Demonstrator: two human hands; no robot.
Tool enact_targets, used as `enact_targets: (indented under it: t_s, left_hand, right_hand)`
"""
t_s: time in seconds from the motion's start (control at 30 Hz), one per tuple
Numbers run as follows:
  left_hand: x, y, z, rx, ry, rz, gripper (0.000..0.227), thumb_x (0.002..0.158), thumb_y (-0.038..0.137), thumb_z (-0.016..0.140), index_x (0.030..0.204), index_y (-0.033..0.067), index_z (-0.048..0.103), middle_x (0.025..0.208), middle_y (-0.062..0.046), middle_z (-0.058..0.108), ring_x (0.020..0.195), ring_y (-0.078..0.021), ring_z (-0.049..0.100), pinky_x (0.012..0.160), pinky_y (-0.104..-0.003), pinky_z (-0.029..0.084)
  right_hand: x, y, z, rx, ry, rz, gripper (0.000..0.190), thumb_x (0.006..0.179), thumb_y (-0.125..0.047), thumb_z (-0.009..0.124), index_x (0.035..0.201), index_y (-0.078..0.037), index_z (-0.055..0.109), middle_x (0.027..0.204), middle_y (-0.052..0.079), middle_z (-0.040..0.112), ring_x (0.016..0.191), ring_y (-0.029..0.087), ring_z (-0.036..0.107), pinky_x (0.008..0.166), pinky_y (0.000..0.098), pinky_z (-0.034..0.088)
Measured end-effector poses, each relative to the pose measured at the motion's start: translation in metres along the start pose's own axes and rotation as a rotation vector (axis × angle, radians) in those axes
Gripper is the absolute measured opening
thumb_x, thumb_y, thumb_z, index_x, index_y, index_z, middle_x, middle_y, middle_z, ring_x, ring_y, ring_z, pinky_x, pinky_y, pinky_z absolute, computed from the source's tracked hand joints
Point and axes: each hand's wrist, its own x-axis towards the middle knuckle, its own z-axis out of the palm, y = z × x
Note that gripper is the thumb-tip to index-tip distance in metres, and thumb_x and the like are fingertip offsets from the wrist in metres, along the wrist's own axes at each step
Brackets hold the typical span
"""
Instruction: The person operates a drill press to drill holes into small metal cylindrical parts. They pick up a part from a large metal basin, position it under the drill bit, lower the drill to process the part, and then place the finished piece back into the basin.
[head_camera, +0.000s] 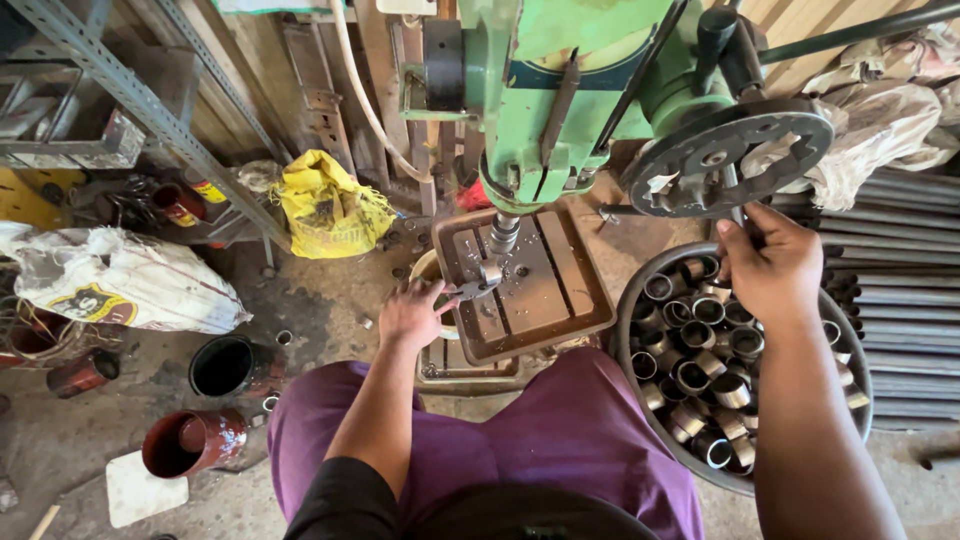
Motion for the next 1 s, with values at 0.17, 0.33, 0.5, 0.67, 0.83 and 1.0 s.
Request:
enact_targets:
  t_s: [0.17, 0.33, 0.5, 0.67, 0.83, 1.0]
  left_hand:
    - [0.001, -0.005, 0.014, 0.051, 0.056, 0.021, 0.042, 0.097, 0.059, 0.056, 0.123, 0.0264, 0.062, 0.119, -0.007, 0.068, 0.110, -0.0267, 0.066, 0.095, -0.045, 0.051]
    - [0.003, -0.007, 0.019, 0.046, 0.048, 0.012, 0.038, 0.095, 0.053, 0.054, 0.123, 0.0282, 0.062, 0.122, -0.007, 0.066, 0.108, -0.0264, 0.066, 0.089, -0.043, 0.053]
    - [0.003, -0.004, 0.015, 0.052, 0.013, 0.009, 0.044, 0.098, 0.062, 0.048, 0.119, 0.0263, 0.063, 0.117, -0.005, 0.069, 0.106, -0.0213, 0.068, 0.085, -0.041, 0.056]
    - [0.001, -0.004, 0.013, 0.081, 0.037, 0.016, 0.045, 0.097, 0.064, 0.049, 0.118, 0.0268, 0.064, 0.112, -0.005, 0.070, 0.098, -0.0201, 0.070, 0.079, -0.040, 0.058]
    - [0.001, -0.004, 0.012, 0.059, 0.009, 0.008, 0.042, 0.099, 0.062, 0.047, 0.118, 0.0271, 0.064, 0.113, -0.004, 0.070, 0.095, -0.0185, 0.071, 0.080, -0.039, 0.058]
    - [0.001, -0.005, 0.010, 0.087, 0.025, 0.031, 0.045, 0.099, 0.062, 0.046, 0.118, 0.0259, 0.064, 0.111, -0.006, 0.070, 0.098, -0.0211, 0.070, 0.086, -0.043, 0.056]
  right_hand:
    - [-0.002, 0.004, 0.007, -0.004, 0.052, -0.034, 0.021, 0.103, -0.003, 0.068, 0.123, 0.005, 0.070, 0.075, -0.001, 0.062, 0.057, 0.003, 0.052, 0.051, 0.0210, 0.040]
    - [-0.001, 0.007, 0.010, -0.032, 0.077, -0.075, 0.025, 0.102, -0.002, 0.069, 0.127, 0.004, 0.070, 0.073, 0.000, 0.063, 0.058, 0.003, 0.054, 0.052, 0.0211, 0.042]
    - [-0.001, 0.012, 0.017, 0.003, 0.097, -0.066, 0.024, 0.103, -0.001, 0.069, 0.126, 0.004, 0.070, 0.073, 0.000, 0.063, 0.059, 0.004, 0.055, 0.052, 0.0212, 0.043]
    - [0.002, 0.024, 0.023, 0.043, 0.116, -0.072, 0.027, 0.101, 0.001, 0.068, 0.128, 0.003, 0.070, 0.073, 0.001, 0.063, 0.057, 0.004, 0.055, 0.051, 0.0218, 0.043]
    - [0.004, 0.030, 0.023, 0.023, 0.114, -0.082, 0.029, 0.101, 0.002, 0.068, 0.130, 0.003, 0.069, 0.073, 0.002, 0.063, 0.057, 0.005, 0.056, 0.051, 0.0221, 0.043]
    - [0.006, 0.031, 0.024, 0.073, 0.098, -0.078, 0.028, 0.101, 0.002, 0.067, 0.129, 0.003, 0.069, 0.074, 0.001, 0.064, 0.057, 0.005, 0.055, 0.051, 0.0216, 0.043]
